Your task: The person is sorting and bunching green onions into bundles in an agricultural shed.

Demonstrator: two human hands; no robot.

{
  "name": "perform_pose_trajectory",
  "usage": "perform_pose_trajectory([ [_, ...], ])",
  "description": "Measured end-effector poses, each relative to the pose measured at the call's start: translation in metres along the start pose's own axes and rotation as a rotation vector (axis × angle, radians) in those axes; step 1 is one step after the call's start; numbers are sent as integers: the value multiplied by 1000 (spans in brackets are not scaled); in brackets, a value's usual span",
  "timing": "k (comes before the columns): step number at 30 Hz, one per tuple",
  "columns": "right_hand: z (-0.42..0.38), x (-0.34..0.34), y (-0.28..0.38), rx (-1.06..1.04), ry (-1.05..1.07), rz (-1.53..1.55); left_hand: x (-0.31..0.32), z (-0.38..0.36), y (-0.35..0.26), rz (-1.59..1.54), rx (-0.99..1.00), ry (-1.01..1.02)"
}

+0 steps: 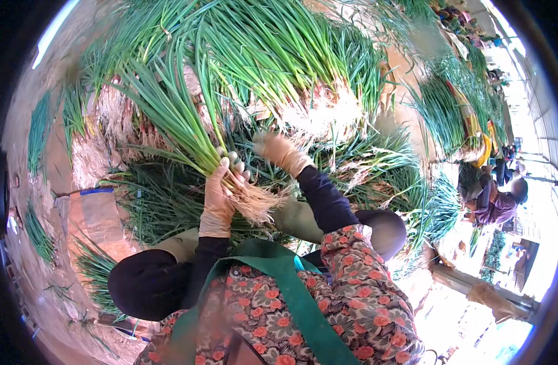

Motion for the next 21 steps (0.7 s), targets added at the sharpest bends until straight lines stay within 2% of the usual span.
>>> perform_pose_trajectory([
  [2, 26, -67, -23, -103, -487, 166, -21, 15, 14, -56, -134, 109],
  [3, 37, -77, -27, 5, -468, -67, -26, 19, 20, -81, -202, 167],
  [4, 41, -90, -34, 115, -445, -299, -9, 13, 7, -30, -112, 192],
  [5, 41, -98, -40, 228, -418, -529, -9, 13, 10, -12, -143, 205],
  [7, 45, -76, -15, 188, -296, -750, -10, 16, 17, 21, -210, 229],
  [9, 12, -60, 33, 3, -365, -518, -25, 21, 16, 147, -155, 91],
  [10, -12, -48, 62, -175, -370, -349, -33, 23, 15, 236, -148, 58],
  [12, -45, -8, 92, -187, -108, -267, -42, 28, 10, 365, -81, 1],
  [13, -62, 18, 103, -11, 180, -375, -43, 28, 11, 354, -80, -1],
  [15, -81, 48, 89, -124, 384, -403, -44, 28, 11, 334, -74, 1],
  [17, -67, 56, 79, -491, 480, -171, -46, 25, 13, 318, -37, -77],
  [18, -58, 24, 77, -216, 184, 105, -45, 23, 13, 323, -28, -107],
  [19, -57, 6, 107, -122, 187, 430, -45, 22, 12, 328, -20, -137],
  [20, -43, 13, 93, 0, 189, 617, -46, 22, 18, 399, -115, -21],
  [21, -28, 24, 75, 125, 191, 802, -46, 22, 18, 408, -83, -8],
])
Point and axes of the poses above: each hand's wrist, its own z-axis towards the middle knuckle, its own x-axis out of the palm, y = z × x, the point moved 10 cm from there along z, towards the middle knuckle, and after that the axes turned 2 degrees about y, right-handed, at the moved point
